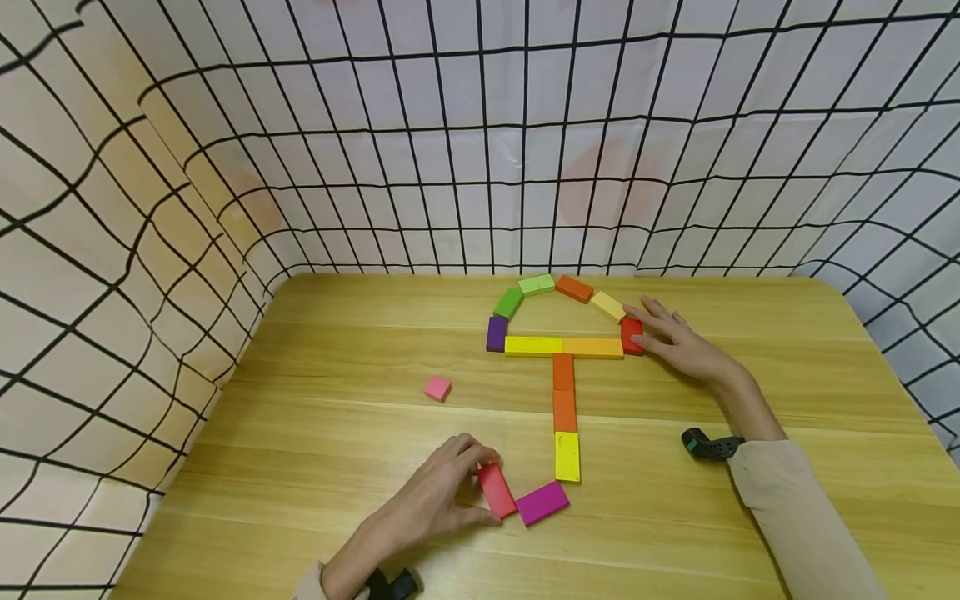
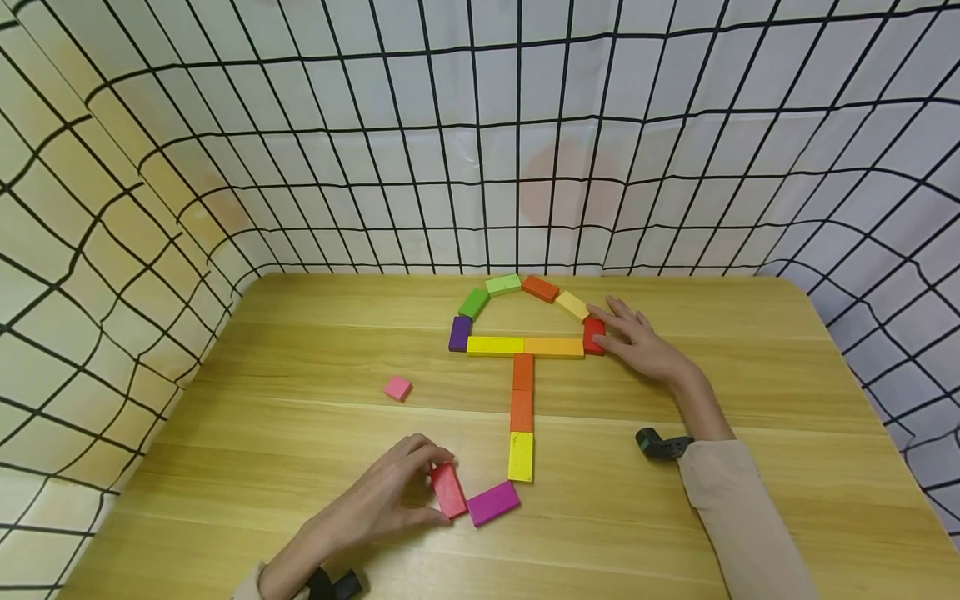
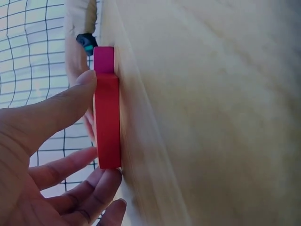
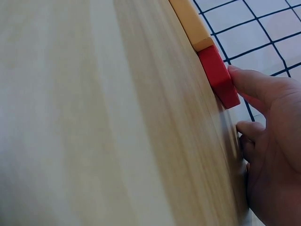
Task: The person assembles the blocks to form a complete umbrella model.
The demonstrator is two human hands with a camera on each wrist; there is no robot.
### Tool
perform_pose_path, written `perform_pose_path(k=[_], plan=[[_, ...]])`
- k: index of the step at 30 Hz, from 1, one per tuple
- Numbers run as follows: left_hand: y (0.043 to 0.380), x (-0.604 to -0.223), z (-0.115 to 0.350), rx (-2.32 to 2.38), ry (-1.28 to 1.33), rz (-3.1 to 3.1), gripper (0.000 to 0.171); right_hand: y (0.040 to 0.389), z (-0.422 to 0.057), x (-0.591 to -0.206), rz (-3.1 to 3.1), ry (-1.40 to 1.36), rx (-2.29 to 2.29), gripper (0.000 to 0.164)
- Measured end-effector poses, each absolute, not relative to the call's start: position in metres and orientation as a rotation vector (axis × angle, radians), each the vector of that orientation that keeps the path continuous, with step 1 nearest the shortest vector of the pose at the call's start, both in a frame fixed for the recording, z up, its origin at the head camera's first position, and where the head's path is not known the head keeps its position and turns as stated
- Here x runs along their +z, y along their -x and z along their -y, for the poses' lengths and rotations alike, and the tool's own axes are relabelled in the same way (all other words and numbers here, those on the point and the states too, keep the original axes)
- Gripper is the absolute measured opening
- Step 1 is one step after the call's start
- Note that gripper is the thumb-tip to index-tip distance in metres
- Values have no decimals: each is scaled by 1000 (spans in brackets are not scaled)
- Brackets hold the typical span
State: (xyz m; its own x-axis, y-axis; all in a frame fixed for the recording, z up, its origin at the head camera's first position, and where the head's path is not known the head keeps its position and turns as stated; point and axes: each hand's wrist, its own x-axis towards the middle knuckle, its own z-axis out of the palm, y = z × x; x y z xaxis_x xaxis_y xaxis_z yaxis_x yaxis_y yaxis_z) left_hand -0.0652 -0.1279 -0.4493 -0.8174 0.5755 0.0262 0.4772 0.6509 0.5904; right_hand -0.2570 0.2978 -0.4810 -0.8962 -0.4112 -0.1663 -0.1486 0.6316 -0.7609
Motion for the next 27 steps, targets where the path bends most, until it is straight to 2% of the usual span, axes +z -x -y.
perform_pose_path(k=[4,12,19,27], plan=[[74,-446,132,989,-831,-2720,55,254,-298,-479,-2515,459,-1162,64],[112,-441,155,1123,-771,-3059,34,252,-298,-478,-2489,448,-1190,64],[137,-446,174,1048,-609,-3052,39,255,-295,-478,-2517,460,-1178,63],[149,-454,180,998,-656,-3012,39,254,-297,-480,-2508,438,-1196,63]])
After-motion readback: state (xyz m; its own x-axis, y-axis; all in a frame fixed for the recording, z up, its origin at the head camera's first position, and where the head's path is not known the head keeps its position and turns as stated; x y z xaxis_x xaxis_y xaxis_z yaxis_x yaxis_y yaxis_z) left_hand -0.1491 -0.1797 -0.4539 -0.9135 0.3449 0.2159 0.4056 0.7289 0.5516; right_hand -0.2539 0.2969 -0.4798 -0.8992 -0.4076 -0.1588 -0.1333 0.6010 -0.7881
